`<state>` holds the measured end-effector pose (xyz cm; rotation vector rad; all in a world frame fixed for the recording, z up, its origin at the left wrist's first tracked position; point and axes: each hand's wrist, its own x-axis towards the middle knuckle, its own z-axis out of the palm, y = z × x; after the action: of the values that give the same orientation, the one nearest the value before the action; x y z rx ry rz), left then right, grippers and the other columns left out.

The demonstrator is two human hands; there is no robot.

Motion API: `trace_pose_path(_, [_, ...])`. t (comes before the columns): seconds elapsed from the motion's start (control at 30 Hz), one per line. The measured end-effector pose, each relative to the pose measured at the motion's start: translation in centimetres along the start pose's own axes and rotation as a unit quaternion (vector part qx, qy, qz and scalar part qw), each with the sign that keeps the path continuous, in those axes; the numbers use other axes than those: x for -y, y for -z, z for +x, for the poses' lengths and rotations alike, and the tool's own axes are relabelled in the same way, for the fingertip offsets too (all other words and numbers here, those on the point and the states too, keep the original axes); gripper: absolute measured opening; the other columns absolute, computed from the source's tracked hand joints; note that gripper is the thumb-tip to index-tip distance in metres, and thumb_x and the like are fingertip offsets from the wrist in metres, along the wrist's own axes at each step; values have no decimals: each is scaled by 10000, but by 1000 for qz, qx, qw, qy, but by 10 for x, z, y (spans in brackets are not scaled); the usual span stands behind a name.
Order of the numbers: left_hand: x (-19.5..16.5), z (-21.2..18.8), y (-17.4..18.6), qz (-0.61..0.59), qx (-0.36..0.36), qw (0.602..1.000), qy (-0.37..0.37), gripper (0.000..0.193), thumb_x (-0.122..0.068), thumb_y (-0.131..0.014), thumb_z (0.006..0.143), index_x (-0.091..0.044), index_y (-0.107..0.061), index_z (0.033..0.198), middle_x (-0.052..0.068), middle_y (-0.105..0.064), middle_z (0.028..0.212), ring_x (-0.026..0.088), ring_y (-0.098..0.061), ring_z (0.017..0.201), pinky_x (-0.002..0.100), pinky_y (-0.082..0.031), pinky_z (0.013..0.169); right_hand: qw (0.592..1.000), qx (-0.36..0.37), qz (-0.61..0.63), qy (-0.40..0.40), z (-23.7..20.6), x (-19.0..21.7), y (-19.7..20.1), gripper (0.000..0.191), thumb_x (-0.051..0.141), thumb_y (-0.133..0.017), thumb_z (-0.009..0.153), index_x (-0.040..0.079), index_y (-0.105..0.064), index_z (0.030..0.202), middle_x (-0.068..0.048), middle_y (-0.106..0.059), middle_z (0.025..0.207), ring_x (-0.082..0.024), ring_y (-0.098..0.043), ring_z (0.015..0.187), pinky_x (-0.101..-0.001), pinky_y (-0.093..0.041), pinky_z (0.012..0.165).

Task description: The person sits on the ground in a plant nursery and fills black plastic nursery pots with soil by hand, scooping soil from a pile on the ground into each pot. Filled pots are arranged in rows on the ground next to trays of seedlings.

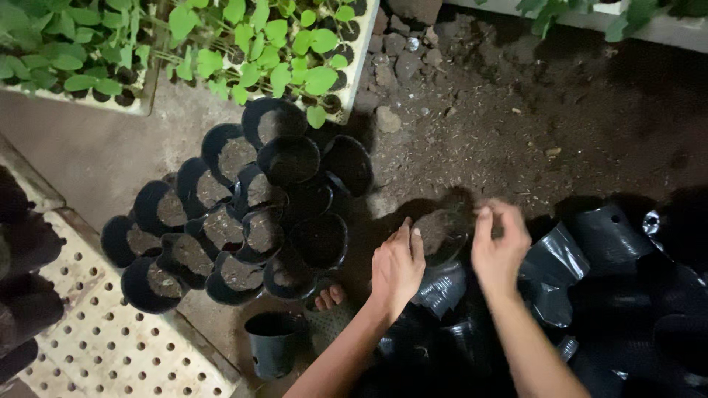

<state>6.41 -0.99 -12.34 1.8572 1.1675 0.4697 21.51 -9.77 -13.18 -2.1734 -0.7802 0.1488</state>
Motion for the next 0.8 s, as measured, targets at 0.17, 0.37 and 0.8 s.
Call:
trace_pose_path(0.17, [4, -4, 8, -64, 71, 989, 110, 463, -308, -528, 1000, 1, -610, 1335, 268, -712, 1110, 396, -743, 860, 470, -572, 803, 920, 212, -330, 6, 4, -15, 11, 462, 267, -753, 889, 11, -573, 1229, -281, -648, 1080, -466, -682, 830, -525, -564, 699])
trace_pose_path(0.37, [11, 0, 1, -72, 78, 986, 130, 488, -342, -525, 1009, -17, -609, 1362, 288, -708, 1088, 430, -716, 958, 495, -555, 866, 927, 287, -159, -180, 5, 0, 23, 511, 75, -694, 862, 99, -612, 1366, -215, -758, 1019, -422, -729, 863, -512, -594, 759])
trace_pose_path(0.8, [34, -36, 47, -137, 75, 976, 149, 419, -204, -509, 1054, -41, -547, 1438, 320, -651, 1197, 440, -660, 1118, 462, -553, 880, 971, 214, -41, -95, -17, 66, 33, 368, 183, -679, 951, 102, -669, 1311, -131, -699, 1251, -293, -732, 953, -401, -568, 705])
